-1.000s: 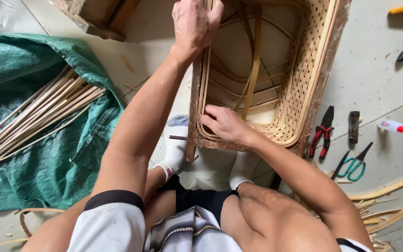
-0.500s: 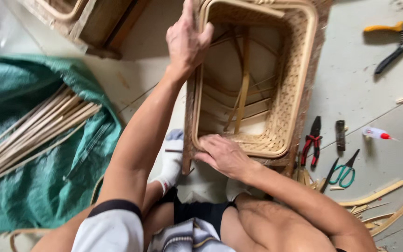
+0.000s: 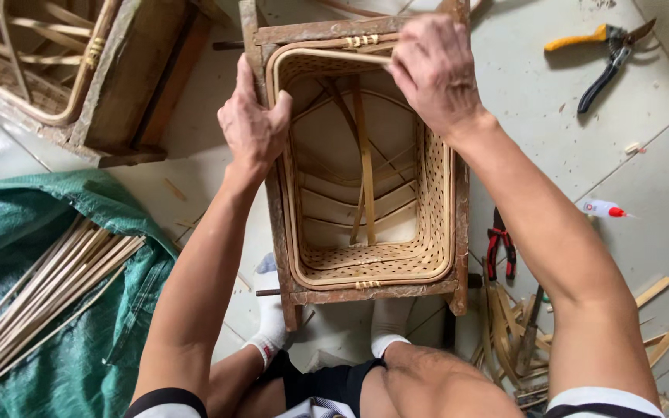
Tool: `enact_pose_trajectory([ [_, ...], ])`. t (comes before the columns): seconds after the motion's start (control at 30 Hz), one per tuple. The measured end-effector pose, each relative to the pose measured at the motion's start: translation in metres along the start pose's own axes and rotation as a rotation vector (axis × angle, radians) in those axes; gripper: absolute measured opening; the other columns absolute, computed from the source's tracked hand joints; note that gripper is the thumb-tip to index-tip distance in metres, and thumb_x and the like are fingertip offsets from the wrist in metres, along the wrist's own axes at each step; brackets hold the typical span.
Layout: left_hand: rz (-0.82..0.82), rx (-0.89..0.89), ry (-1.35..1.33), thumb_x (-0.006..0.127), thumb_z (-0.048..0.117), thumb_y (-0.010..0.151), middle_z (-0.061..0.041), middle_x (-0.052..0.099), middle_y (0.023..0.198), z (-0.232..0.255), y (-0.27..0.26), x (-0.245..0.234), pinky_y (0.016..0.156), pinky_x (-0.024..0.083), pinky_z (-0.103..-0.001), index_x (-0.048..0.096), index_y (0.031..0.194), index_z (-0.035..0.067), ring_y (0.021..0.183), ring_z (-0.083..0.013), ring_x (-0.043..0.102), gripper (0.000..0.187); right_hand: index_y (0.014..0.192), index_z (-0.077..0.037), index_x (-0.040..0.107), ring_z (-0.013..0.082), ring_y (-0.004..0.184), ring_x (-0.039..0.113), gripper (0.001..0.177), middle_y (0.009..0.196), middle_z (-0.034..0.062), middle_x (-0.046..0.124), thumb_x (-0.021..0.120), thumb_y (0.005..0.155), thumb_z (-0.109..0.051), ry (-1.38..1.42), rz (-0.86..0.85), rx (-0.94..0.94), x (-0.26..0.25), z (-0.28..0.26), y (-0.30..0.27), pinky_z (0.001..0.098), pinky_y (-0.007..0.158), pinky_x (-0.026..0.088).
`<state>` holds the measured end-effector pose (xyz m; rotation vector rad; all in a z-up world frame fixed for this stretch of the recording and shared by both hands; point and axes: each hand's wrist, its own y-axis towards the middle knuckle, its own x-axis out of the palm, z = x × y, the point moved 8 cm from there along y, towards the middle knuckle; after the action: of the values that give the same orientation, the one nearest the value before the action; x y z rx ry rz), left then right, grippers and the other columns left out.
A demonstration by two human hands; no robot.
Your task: The person weaves a rectangular basket by inserting and securing bamboo strips into a wooden mold. They use a hammer to tap the strips into place and apply glue to the joints for reinforcement.
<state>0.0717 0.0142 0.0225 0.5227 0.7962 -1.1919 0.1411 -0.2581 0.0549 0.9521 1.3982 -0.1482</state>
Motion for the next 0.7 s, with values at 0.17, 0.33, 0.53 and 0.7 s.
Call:
enact_pose_trajectory([
  [0.17, -0.089, -0.086, -0.027, 0.065, 0.023, 0.091, -0.017, 0.076, 0.102, 0.000, -0.004, -0.001, 0.083, 0.063, -0.040, 0.031, 0.158, 0.006, 0.081, -0.0316, 0.077, 0.078, 0.096, -0.007, 0.059, 0.0181, 0.097, 0.063, 0.022, 0.100, 0.0049, 0.061, 0.080, 0.101, -0.007, 0.058, -0.060, 0.018, 0.013, 0.013, 0.004, 0.0327, 0.091, 0.057],
  [0.33, 0.285, 0.512, 0.444, 0.076, 0.031, 0.084, -0.019, 0.060, 0.137, 0.083, 0.000, -0.020, 0.105, 0.044, -0.049, 0.044, 0.148, 0.002, 0.130, -0.0353, 0.053, 0.077, 0.094, -0.008, 0.062, 0.0209, 0.096, 0.064, 0.021, 0.100, 0.0051, 0.063, 0.082, 0.098, -0.008, 0.035, -0.049, 0.015, 0.014, 0.024, 0.017, 0.0345, 0.082, 0.057],
  [0.53, -0.130, 0.880, 0.378, 0.070, 0.003, 0.092, -0.010, 0.061, 0.121, 0.132, 0.018, 0.034, 0.101, 0.051, -0.041, 0.067, 0.133, 0.009, 0.118, -0.0299, 0.054, 0.041, 0.094, -0.010, 0.064, 0.0176, 0.094, 0.066, 0.020, 0.095, 0.0021, 0.065, 0.082, 0.090, -0.004, 0.060, 0.109, 0.053, -0.010, 0.012, 0.025, 0.0406, 0.089, 0.058],
  [0.7, -0.230, 0.842, 0.455, 0.066, -0.006, 0.106, -0.009, 0.061, 0.116, 0.122, 0.027, 0.046, 0.093, 0.054, -0.035, 0.066, 0.130, 0.008, 0.106, -0.0247, 0.054, 0.027, 0.115, -0.007, 0.054, 0.0239, 0.104, 0.056, 0.035, 0.112, 0.0090, 0.054, 0.079, 0.093, -0.020, 0.619, 0.246, 0.581, -0.023, 0.115, -0.026, 0.0408, 0.094, 0.052],
])
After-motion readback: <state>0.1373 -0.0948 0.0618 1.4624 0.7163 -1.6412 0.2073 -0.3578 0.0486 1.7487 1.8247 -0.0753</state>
